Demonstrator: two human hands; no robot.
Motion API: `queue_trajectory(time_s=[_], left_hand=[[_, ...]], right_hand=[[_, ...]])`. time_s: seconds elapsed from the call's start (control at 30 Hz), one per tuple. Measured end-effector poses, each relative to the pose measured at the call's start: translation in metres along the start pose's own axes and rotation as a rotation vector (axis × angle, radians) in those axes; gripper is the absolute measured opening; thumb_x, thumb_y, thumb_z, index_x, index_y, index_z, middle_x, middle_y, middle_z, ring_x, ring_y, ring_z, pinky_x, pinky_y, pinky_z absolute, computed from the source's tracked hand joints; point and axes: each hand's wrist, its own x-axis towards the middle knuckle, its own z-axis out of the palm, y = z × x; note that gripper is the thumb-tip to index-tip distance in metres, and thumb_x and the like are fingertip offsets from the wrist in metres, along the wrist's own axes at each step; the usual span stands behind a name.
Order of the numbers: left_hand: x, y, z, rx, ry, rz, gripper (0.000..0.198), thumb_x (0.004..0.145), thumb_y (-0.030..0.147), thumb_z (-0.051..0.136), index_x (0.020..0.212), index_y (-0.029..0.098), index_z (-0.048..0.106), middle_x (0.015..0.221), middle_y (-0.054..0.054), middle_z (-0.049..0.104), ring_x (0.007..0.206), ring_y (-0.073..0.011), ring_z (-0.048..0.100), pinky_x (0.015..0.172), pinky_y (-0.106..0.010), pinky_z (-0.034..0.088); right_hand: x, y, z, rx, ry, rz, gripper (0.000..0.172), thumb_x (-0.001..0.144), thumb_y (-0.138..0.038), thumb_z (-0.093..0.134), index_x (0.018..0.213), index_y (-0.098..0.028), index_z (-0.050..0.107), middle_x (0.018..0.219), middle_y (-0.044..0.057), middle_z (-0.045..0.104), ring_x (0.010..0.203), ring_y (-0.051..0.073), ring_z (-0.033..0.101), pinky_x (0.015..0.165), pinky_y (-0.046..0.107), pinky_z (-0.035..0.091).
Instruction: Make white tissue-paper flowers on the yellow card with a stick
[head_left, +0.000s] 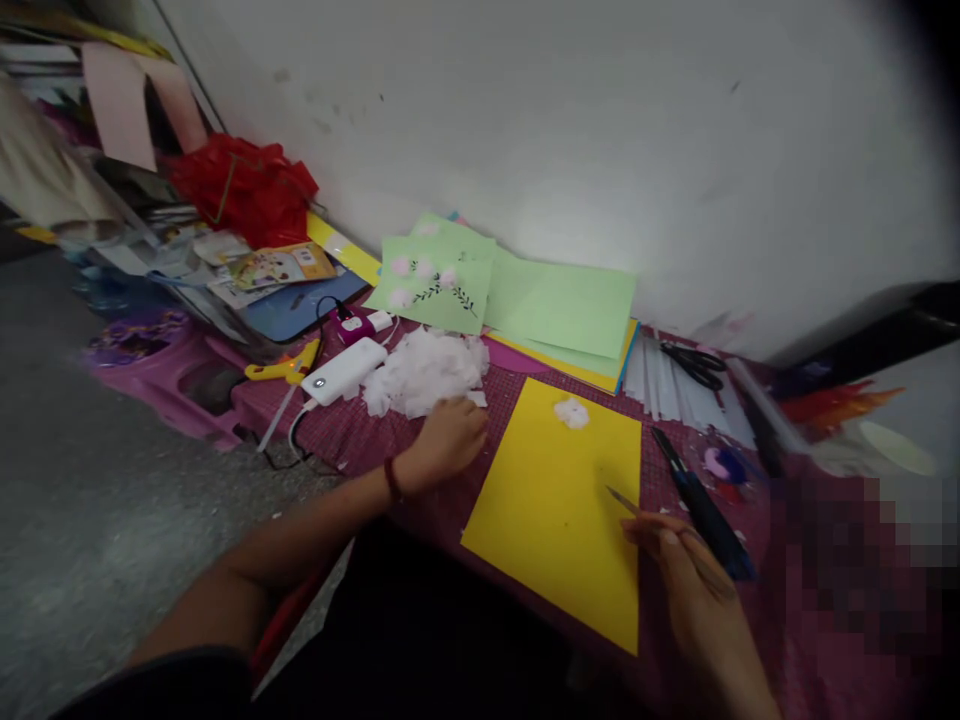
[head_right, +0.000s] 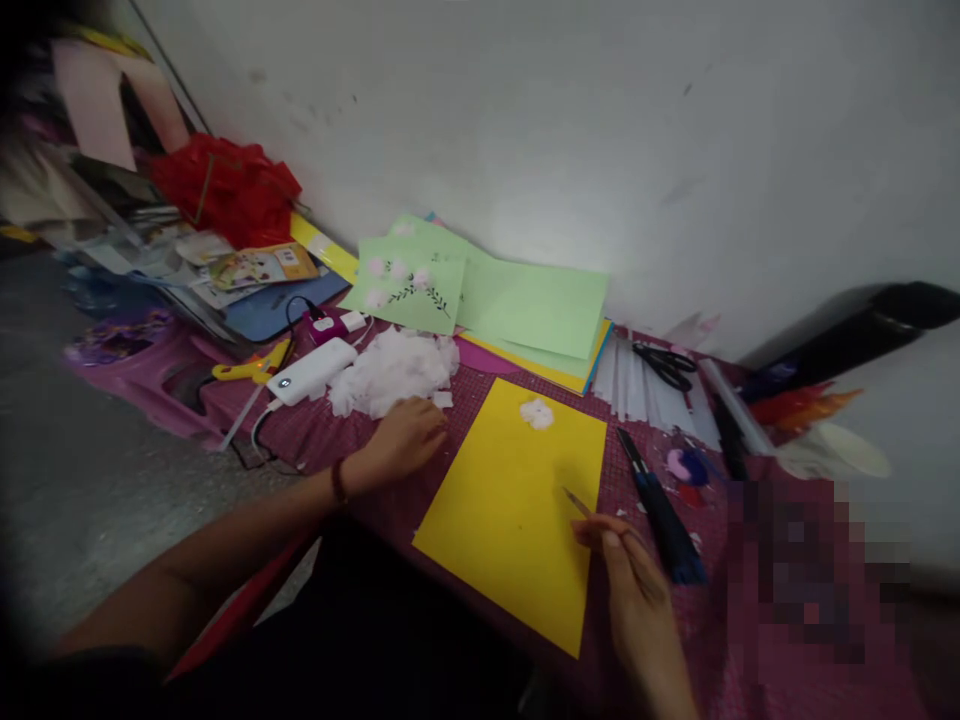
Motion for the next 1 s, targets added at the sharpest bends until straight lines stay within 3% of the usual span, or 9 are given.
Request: queue_trajectory(time_s=[0.1,0.2,0.3,0.4,0.5,0.63,0.73,0.9,1.0], left_hand=[[0.031,-0.029,-0.001,0.125,0.045,-0.02,0.023,0.082,0.024,0.052,0.1,0.014,0.063,0.103,-0.013,0.066,0.103,-0.0294,0.055,0.088,-0.044,0.04],[0.054,-0.043,0.006,0.036,-0.02,-0.059,0.019,0.08,0.024,0.054,0.09,0.013,0.065,0.095,-0.014,0.067,0.097,-0.0279,0.058,0.085,-0.041,0.04],[0.066,-0.054,0.003,-0.194,-0.094,-0.159,0.022,0.083,0.03,0.053,0.074,0.014,0.065,0.073,-0.007,0.066,0.072,-0.0182,0.058,0.068,-0.03,0.04],[0.07,-0.063,-0.014,-0.552,-0.101,-0.265,0.023,0.078,0.034,0.058,0.066,0.014,0.061,0.059,0.0,0.057,0.054,-0.0098,0.047,0.053,-0.023,0.032],[0.069,-0.058,-0.033,-0.892,-0.108,-0.277,0.018,0.072,0.029,0.062,0.065,0.014,0.057,0.057,0.003,0.052,0.053,-0.0068,0.043,0.052,-0.02,0.032],[0.065,-0.024,-0.042,-1.174,-0.2,-0.221,0.014,0.073,0.026,0.064,0.077,0.015,0.057,0.064,0.004,0.054,0.053,-0.006,0.048,0.053,-0.019,0.04],[0.061,0.008,-0.036,-1.043,-0.085,-0.055,0.007,0.079,0.021,0.061,0.08,0.015,0.057,0.068,0.002,0.058,0.057,-0.0073,0.053,0.054,-0.02,0.044],[0.053,0.035,-0.025,-0.434,0.448,0.584,0.012,0.084,0.008,0.054,0.09,0.017,0.06,0.092,-0.006,0.067,0.087,-0.0133,0.062,0.076,-0.025,0.052],[0.05,0.035,-0.024,-0.26,0.491,0.774,0.017,0.086,0.007,0.053,0.1,0.017,0.057,0.098,-0.008,0.066,0.091,-0.0154,0.062,0.079,-0.028,0.054]], right_hand=[[0.006,-0.004,0.008,0.017,-0.057,0.083,0.035,0.091,-0.049,0.043,0.099,-0.023,0.064,0.103,0.007,0.071,0.097,0.024,0.066,0.092,0.041,0.049],[0.009,-0.007,0.004,0.012,-0.091,0.114,0.036,0.091,-0.051,0.043,0.102,-0.023,0.063,0.108,0.007,0.069,0.104,0.024,0.062,0.096,0.041,0.045],[0.012,-0.013,-0.007,-0.028,-0.076,0.107,0.034,0.091,-0.05,0.043,0.099,-0.024,0.064,0.108,0.007,0.068,0.105,0.025,0.061,0.095,0.04,0.045],[0.021,-0.018,-0.014,-0.009,-0.075,0.047,0.031,0.091,-0.048,0.045,0.098,-0.025,0.065,0.105,0.005,0.068,0.101,0.024,0.062,0.094,0.039,0.045],[0.035,-0.024,-0.007,0.123,-0.091,-0.025,0.026,0.091,-0.045,0.049,0.098,-0.025,0.065,0.098,0.005,0.068,0.094,0.022,0.064,0.089,0.038,0.048],[0.049,-0.042,0.023,0.396,-0.116,-0.101,0.022,0.091,-0.042,0.052,0.095,-0.025,0.065,0.09,0.004,0.067,0.08,0.019,0.064,0.078,0.036,0.051],[0.054,-0.062,0.043,0.622,-0.208,-0.01,0.021,0.09,-0.043,0.054,0.093,-0.025,0.063,0.086,0.003,0.067,0.072,0.016,0.063,0.071,0.033,0.051],[0.056,-0.084,0.06,0.879,-0.365,0.19,0.03,0.086,-0.05,0.057,0.085,-0.021,0.062,0.077,0.003,0.068,0.061,0.012,0.06,0.062,0.028,0.048],[0.055,-0.089,0.064,0.905,-0.406,0.194,0.033,0.085,-0.051,0.057,0.081,-0.019,0.062,0.077,0.004,0.068,0.06,0.011,0.059,0.06,0.026,0.047]])
